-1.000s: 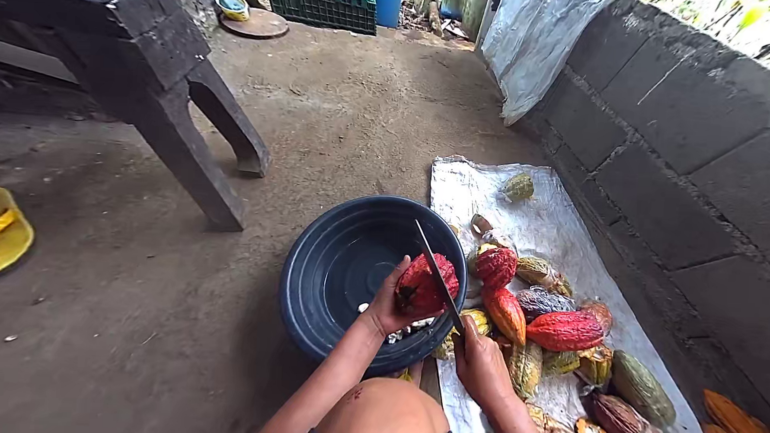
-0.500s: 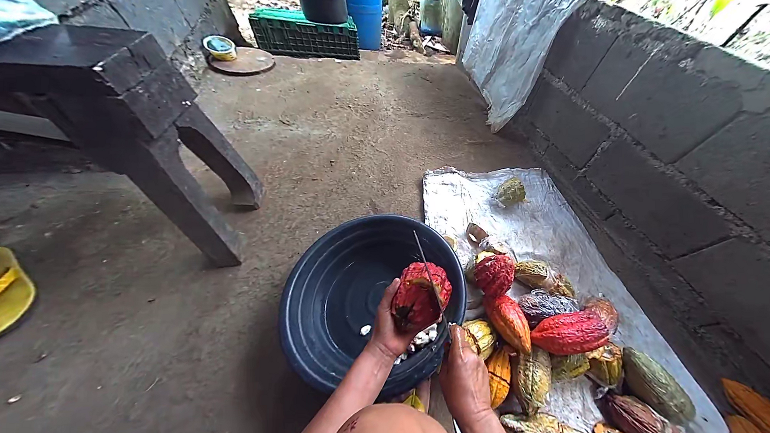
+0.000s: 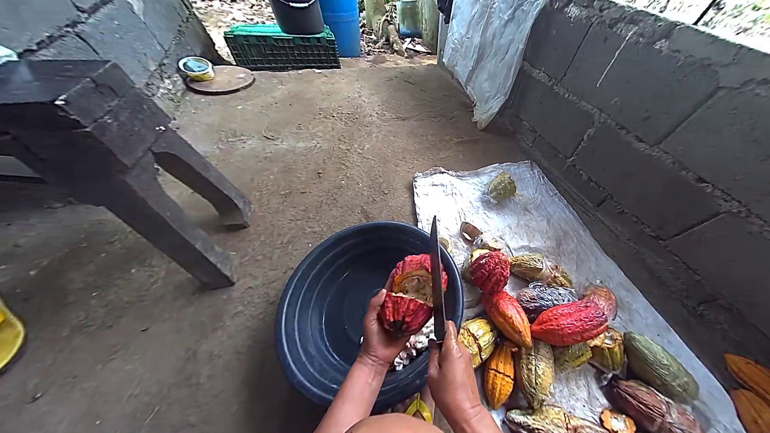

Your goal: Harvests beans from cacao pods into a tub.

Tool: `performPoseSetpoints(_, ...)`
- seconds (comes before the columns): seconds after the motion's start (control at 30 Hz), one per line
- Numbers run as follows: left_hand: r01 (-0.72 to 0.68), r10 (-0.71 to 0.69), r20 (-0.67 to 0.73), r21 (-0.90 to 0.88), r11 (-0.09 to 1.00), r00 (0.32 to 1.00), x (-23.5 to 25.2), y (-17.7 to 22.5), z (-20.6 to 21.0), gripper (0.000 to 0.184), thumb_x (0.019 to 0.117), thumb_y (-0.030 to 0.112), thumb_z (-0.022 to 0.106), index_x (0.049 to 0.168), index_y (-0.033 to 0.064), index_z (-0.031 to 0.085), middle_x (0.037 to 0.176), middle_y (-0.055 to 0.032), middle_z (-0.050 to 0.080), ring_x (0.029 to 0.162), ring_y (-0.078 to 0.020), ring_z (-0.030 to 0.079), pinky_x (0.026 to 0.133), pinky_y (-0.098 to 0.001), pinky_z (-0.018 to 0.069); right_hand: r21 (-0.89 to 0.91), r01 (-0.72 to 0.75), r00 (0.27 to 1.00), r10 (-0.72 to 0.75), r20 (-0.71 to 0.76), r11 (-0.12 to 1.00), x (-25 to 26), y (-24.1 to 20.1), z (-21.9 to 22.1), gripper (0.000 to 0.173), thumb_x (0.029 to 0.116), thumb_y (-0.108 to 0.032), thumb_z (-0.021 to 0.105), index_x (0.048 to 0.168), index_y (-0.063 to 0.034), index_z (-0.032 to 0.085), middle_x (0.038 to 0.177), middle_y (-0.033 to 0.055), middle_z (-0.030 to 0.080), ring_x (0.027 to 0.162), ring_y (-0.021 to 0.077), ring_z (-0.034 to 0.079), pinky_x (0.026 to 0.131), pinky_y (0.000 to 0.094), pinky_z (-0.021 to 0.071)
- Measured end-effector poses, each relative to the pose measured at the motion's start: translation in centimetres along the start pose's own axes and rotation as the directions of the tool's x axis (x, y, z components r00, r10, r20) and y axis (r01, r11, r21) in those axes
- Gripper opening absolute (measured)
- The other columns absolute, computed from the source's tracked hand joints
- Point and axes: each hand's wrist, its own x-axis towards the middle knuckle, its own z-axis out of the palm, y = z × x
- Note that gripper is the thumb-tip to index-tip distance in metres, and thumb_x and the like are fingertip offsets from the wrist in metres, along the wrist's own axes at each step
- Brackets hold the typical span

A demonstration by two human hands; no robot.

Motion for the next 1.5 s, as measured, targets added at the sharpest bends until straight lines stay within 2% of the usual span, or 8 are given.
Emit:
performPoseSetpoints(0.13, 0.046, -0.045, 0.132, -0.003, 0.999, 0.990, -0.5, 0.8, -1.8, 0.068, 0.0742, 0.050, 0.077, 0.132, 0.0181, 0.061, 0.111, -0.0089, 0.074, 0.097, -0.0222, 0.073, 0.079, -0.0432, 0.0626, 0.252, 0.100, 0.991, -0.118, 0.058, 0.962, -0.9, 2.0, -1.1, 0.028, 0.1015, -0.017, 0.055, 0.122, 0.0009, 0.061, 0.074, 0.0102, 0.066, 0.061, 0.0220, 0.067, 0.063, 0.0431, 0.0584)
performPoseSetpoints(0.43, 0.158, -0.155, 0.196, 0.005, 0.987, 0.968, -1.7, 0.9, -3.8, 0.055, 0.0806, 0.058, 0.073, 0.113, 0.0138, 0.074, 0.104, -0.0105, 0.076, 0.096, -0.0225, 0.074, 0.084, -0.0441, 0.0617, 0.564, -0.096, 0.995, 0.076, 0.058, 0.820, -1.0, 5.6, -4.5, 0.030, 0.0957, -0.019, 0.065, 0.120, -0.0030, 0.058, 0.061, 0.0014, 0.061, 0.044, 0.0131, 0.060, 0.047, 0.0307, 0.0569)
performPoseSetpoints(0.73, 0.215, -0.172, -0.130, 0.638, 0.740, 0.977, -1.8, 1.2, -4.0, 0.088, 0.0779, 0.021, 0.060, 0.154, 0.0127, 0.016, 0.127, -0.0092, 0.061, 0.105, -0.0163, 0.068, 0.088, -0.0379, 0.0601, 0.630, -0.305, 0.934, 0.095, 0.345, 0.714, 2.5, 6.6, 0.7, 0.033, 0.0994, -0.015, 0.062, 0.127, -0.0013, 0.051, 0.064, 0.0065, 0.058, 0.046, 0.0169, 0.058, 0.047, 0.0331, 0.0555)
performPoseSetpoints(0.9, 0.206, -0.179, -0.105, 0.609, 0.766, 0.978, -1.5, 1.9, -3.9, 0.075, 0.0884, 0.050, 0.058, 0.145, 0.0081, 0.033, 0.121, -0.0060, 0.066, 0.108, -0.0133, 0.067, 0.094, -0.0340, 0.0571, 0.601, -0.310, 0.930, 0.103, 0.354, 0.737, 2.9, 6.5, 0.9, 0.032, 0.1019, -0.013, 0.057, 0.131, -0.0008, 0.050, 0.061, 0.0051, 0.057, 0.045, 0.0157, 0.058, 0.047, 0.0318, 0.0555)
performPoseSetpoints(1.03, 0.105, -0.020, -0.116, 0.785, 0.610, 0.993, -0.2, 2.6, -2.3, 0.043, 0.1043, 0.036, 0.038, 0.127, 0.0018, 0.051, 0.106, -0.0070, 0.065, 0.097, -0.0115, 0.066, 0.088, -0.0318, 0.0566, 0.613, -0.243, 0.947, 0.046, 0.319, 0.751, 2.8, 5.1, 0.7, 0.031, 0.1015, -0.012, 0.054, 0.130, -0.0003, 0.051, 0.060, 0.0036, 0.057, 0.044, 0.0144, 0.058, 0.047, 0.0314, 0.0547)
performPoseSetpoints(1.2, -0.034, 0.049, 0.018, 0.933, 0.358, 0.999, 0.1, 4.9, 0.6, 0.073, 0.0909, 0.033, 0.049, 0.158, 0.0084, 0.032, 0.152, -0.0199, 0.047, 0.136, -0.0263, 0.051, 0.110, -0.0451, 0.0435, 0.708, -0.181, 0.969, 0.001, 0.247, 0.683, 2.6, 3.5, 0.1, 0.030, 0.0997, -0.009, 0.055, 0.128, 0.0007, 0.051, 0.062, 0.0037, 0.058, 0.046, 0.0137, 0.058, 0.047, 0.0299, 0.0550)
performPoseSetpoints(1.33, 0.021, 0.175, -0.172, 0.768, 0.640, 0.969, 0.6, 3.0, 0.0, 0.070, 0.1008, 0.043, 0.045, 0.161, 0.0162, 0.022, 0.135, -0.0172, 0.059, 0.113, -0.0236, 0.063, 0.092, -0.0414, 0.0548, 0.712, -0.175, 0.965, -0.024, 0.260, 0.680, 2.9, 2.6, -0.4, 0.040, 0.1006, -0.008, 0.055, 0.138, 0.0017, 0.045, 0.062, 0.0036, 0.056, 0.045, 0.0132, 0.057, 0.046, 0.0293, 0.0546)
performPoseSetpoints(1.5, 0.185, -0.064, -0.419, 0.256, 0.949, 0.906, 0.3, 2.3, -0.3, 0.048, 0.1082, 0.048, 0.029, 0.130, 0.0106, 0.051, 0.112, -0.0141, 0.066, 0.101, -0.0283, 0.068, 0.084, -0.0499, 0.0583, 0.513, 0.010, 0.964, -0.145, 0.224, 0.858, 2.1, 3.1, -0.7, 0.041, 0.1040, -0.020, 0.049, 0.139, 0.0010, 0.049, 0.063, 0.0009, 0.059, 0.049, 0.0123, 0.060, 0.052, 0.0314, 0.0570)
